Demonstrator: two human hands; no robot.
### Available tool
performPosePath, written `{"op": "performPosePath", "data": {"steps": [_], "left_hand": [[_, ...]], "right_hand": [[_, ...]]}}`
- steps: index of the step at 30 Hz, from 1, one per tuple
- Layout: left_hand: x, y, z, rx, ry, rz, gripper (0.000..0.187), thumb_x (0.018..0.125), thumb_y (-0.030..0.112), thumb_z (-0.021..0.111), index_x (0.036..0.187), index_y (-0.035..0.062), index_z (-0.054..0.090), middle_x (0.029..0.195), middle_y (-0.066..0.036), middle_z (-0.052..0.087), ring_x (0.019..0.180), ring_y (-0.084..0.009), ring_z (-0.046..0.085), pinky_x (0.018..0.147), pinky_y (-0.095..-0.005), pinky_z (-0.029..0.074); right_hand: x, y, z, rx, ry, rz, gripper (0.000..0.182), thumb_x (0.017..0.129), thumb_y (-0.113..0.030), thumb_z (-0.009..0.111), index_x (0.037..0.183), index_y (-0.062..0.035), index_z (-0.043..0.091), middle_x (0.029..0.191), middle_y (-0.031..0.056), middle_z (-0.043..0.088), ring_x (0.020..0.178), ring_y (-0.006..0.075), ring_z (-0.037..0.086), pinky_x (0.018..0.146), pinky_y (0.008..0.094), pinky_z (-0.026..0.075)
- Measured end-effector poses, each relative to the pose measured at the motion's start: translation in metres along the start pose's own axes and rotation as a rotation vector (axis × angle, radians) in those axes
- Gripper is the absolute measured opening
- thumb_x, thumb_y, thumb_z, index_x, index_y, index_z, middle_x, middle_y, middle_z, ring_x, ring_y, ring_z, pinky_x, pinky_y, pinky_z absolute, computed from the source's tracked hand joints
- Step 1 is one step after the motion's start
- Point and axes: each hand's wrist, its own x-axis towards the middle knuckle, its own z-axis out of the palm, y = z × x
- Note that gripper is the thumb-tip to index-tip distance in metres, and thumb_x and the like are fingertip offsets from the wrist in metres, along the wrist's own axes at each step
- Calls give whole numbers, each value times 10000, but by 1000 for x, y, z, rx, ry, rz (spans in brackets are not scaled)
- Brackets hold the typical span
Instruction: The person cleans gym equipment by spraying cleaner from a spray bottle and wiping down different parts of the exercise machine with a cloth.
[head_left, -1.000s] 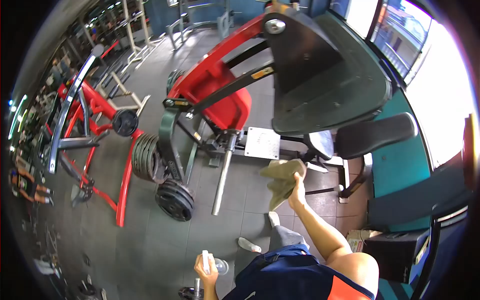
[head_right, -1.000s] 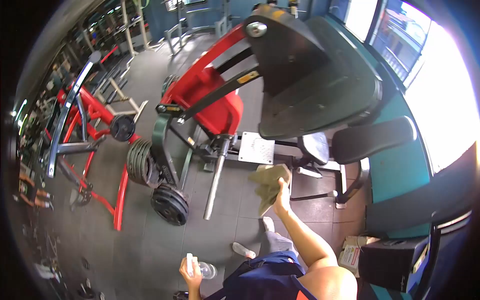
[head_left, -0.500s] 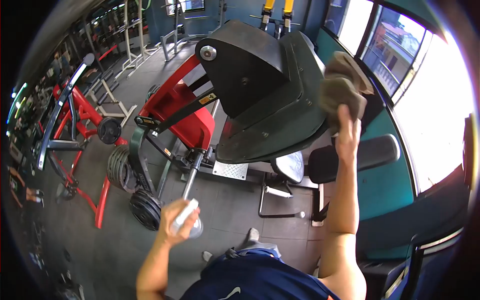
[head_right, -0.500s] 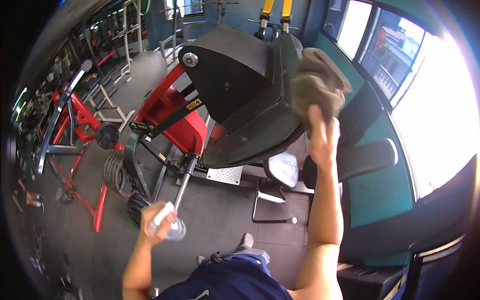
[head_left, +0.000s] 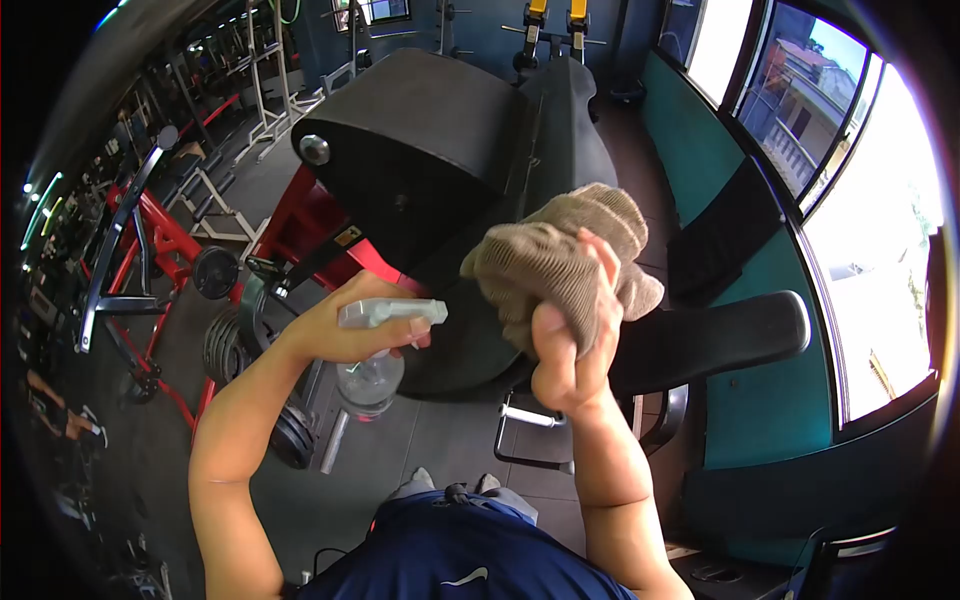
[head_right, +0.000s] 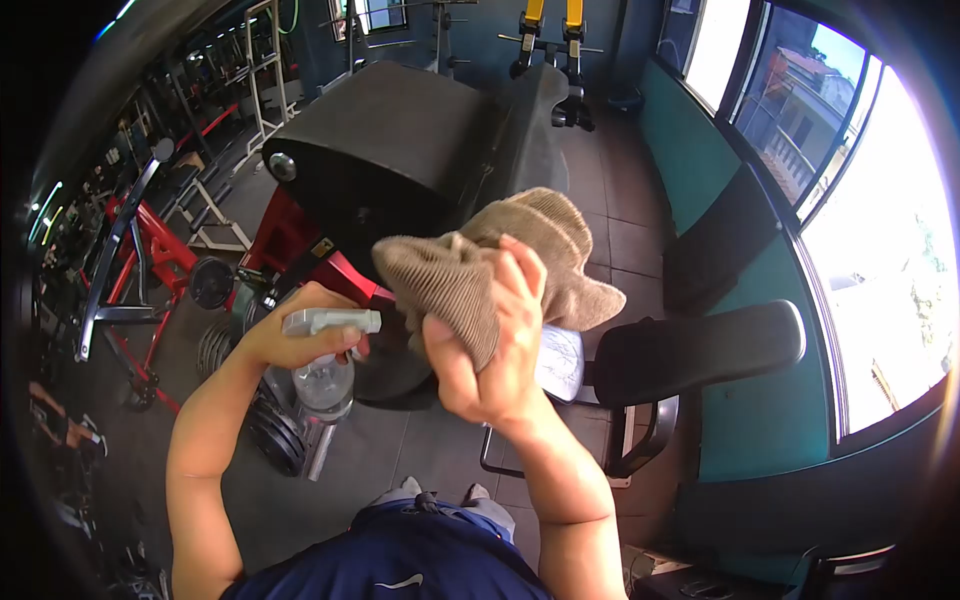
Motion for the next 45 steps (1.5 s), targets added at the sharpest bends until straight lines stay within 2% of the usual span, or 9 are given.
{"op": "performPosePath", "data": {"steps": [9, 18, 23, 27, 31, 34, 36, 41, 45], "left_hand": [[30, 7, -15, -1, -127, -3, 370, 955, 371, 666, 916, 10, 736, 793, -59, 732, 741, -126, 710, 651, -277, 557], [57, -36, -43, -36, -229, 421, 425, 966, 331, 653, 682, 15, 645, 533, -78, 586, 478, -136, 566, 492, -337, 436], [62, -81, -67, -4, -216, 579, 396, 932, 281, 675, 652, 8, 613, 535, -138, 580, 453, -228, 579, 480, -388, 424], [70, -106, -91, -48, -150, 643, 369, 915, 279, 688, 651, 24, 644, 543, -138, 593, 471, -226, 605, 492, -371, 447], [77, -122, -106, -65, -229, 546, 356, 907, 293, 705, 703, 3, 673, 535, -115, 570, 501, -94, 539, 492, -335, 422], [84, -133, -102, -72, -150, 571, 344, 905, 263, 700, 696, -7, 656, 539, -139, 565, 487, -180, 564, 503, -362, 423], [85, -143, -109, -42, -107, 565, 349, 900, 255, 696, 671, -3, 642, 559, -166, 576, 511, -289, 596, 517, -397, 440], [55, -184, -124, -69, -60, 610, 314, 887, 254, 703, 702, 5, 650, 640, -194, 614, 617, -397, 635, 558, -446, 470], [6, -219, -130, -49, 8, 516, 261, 888, 212, 708, 749, 1, 640, 671, -170, 599, 603, -353, 604, 551, -426, 436]], "right_hand": [[4, -4, -6, -58, -86, 83, 346, 742, -267, 561, 973, -140, 785, 1056, 96, 723, 976, 314, 644, 1090, 519, 320], [-4, -28, -3, -398, -80, 401, 719, 958, -619, 408, 1064, 25, 710, 1160, 244, 661, 1243, 454, 529, 1085, 543, 371], [-18, -52, 12, -695, 100, 786, 390, 993, -216, 538, 1264, 56, 609, 1359, 255, 562, 1345, 362, 461, 1129, 455, 301], [49, -79, 77, -900, -87, 763, 343, 1032, -212, 501, 1191, 60, 637, 1220, 220, 639, 1182, 291, 583, 1014, 382, 416], [37, -90, 110, -866, 491, 1066, 378, 1057, -258, 484, 1145, 77, 636, 1058, 133, 667, 987, 192, 571, 921, 318, 446], [28, -92, 139, -855, 707, 765, 355, 1055, -240, 492, 1177, 66, 624, 1096, 127, 659, 996, 208, 583, 924, 323, 449], [4, -88, 160, -970, 449, 868, 322, 1042, -188, 504, 1212, 65, 607, 1176, 162, 639, 1081, 262, 591, 975, 346, 434], [-19, -58, 209, -1270, -898, 666, 534, 858, -262, 708, 1295, 17, 583, 1413, 213, 502, 1351, 448, 396, 1123, 563, 299], [-5, 12, 149, -1202, -726, 746, 663, 865, -369, 665, 1396, 1, 524, 1548, 188, 400, 1443, 435, 293, 1160, 610, 226]]}}
